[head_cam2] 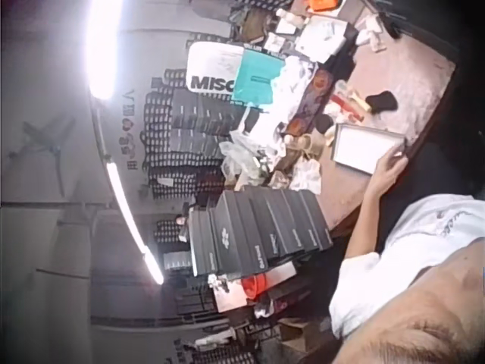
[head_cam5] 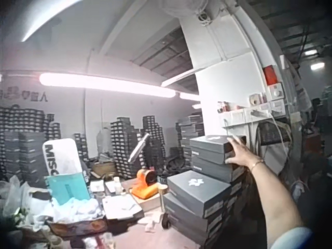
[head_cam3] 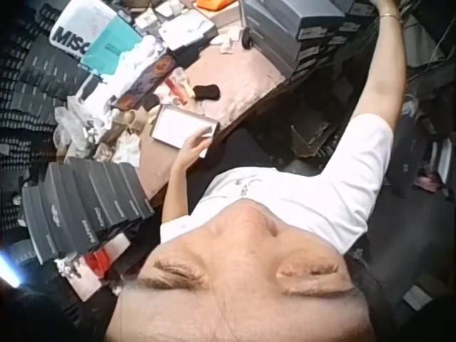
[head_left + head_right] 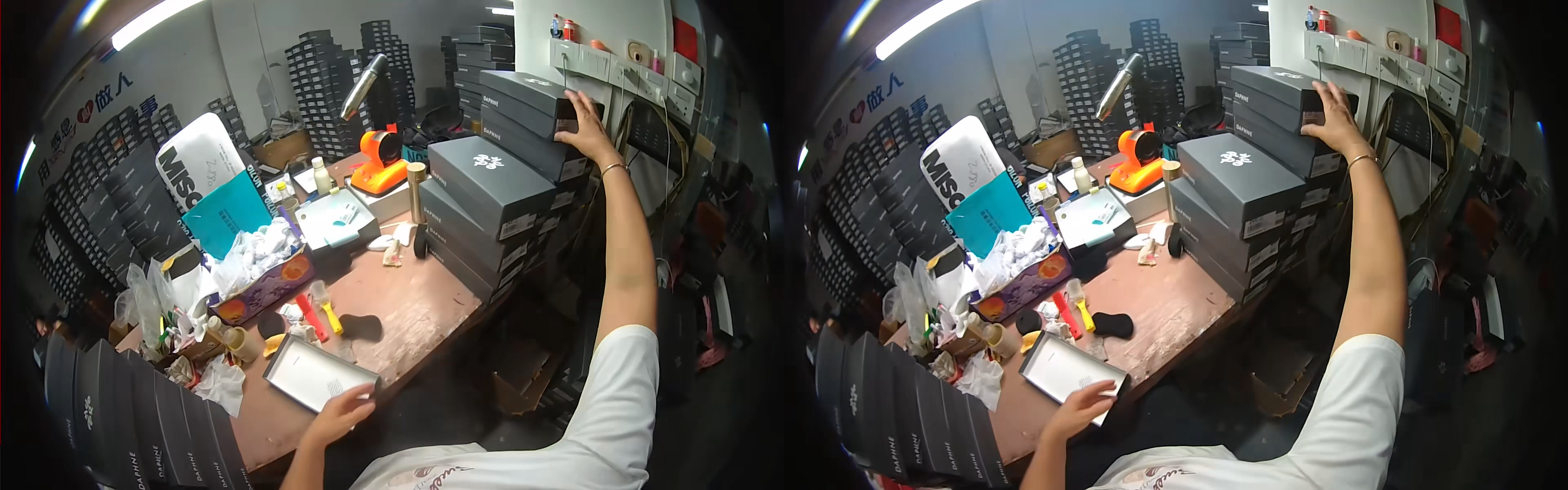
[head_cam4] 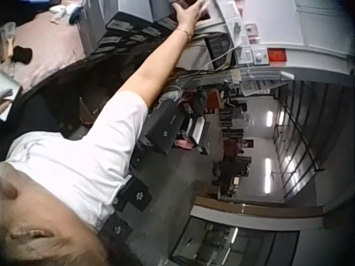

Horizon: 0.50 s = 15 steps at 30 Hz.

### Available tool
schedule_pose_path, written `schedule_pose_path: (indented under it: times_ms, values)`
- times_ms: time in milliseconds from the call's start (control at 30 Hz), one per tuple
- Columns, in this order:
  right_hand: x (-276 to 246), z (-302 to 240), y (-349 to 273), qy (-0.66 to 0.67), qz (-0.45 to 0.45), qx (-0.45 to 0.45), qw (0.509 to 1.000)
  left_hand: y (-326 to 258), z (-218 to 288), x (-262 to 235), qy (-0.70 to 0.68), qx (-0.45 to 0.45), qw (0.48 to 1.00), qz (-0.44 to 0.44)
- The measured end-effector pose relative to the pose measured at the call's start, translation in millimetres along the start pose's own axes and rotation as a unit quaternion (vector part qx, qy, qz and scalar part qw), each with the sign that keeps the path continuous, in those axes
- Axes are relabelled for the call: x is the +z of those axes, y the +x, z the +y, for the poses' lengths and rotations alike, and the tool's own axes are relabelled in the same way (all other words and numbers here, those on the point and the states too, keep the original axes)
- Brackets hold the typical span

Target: Organizing shoe boxes and applying a cleaning or adhesive solution to a box on a workbench.

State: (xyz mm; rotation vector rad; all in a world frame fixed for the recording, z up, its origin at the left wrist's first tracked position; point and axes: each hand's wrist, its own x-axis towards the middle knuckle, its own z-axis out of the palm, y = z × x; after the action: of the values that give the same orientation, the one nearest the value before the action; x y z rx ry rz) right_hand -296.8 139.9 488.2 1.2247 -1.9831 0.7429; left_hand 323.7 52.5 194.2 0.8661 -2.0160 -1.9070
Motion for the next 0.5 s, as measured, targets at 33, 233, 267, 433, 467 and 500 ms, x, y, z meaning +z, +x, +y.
schedule_pose_path:
  times_ms: [33,233,267,433,467,500]
  values:
    - [1,-16,-2,0.036,0.054,-0.008,0.998,-24,-23,-2,-0.042,0.045,0.997,0.049]
    - [89,-258,-194,0.365,-0.224,-0.064,0.901,-102,-114,-6,-0.239,-0.123,0.927,0.261]
    - [98,-290,-234,0.344,-0.303,-0.09,0.884,-100,-118,-7,-0.249,-0.126,0.925,0.258]
    - [194,-399,-378,0.31,-0.485,-0.014,0.817,-99,-117,-3,-0.209,-0.057,0.937,0.275]
    - [208,-407,-395,0.285,-0.496,-0.042,0.819,-96,-119,2,-0.212,-0.048,0.938,0.269]
    - [224,-413,-413,0.259,-0.493,-0.033,0.83,-97,-122,6,-0.21,-0.043,0.939,0.267]
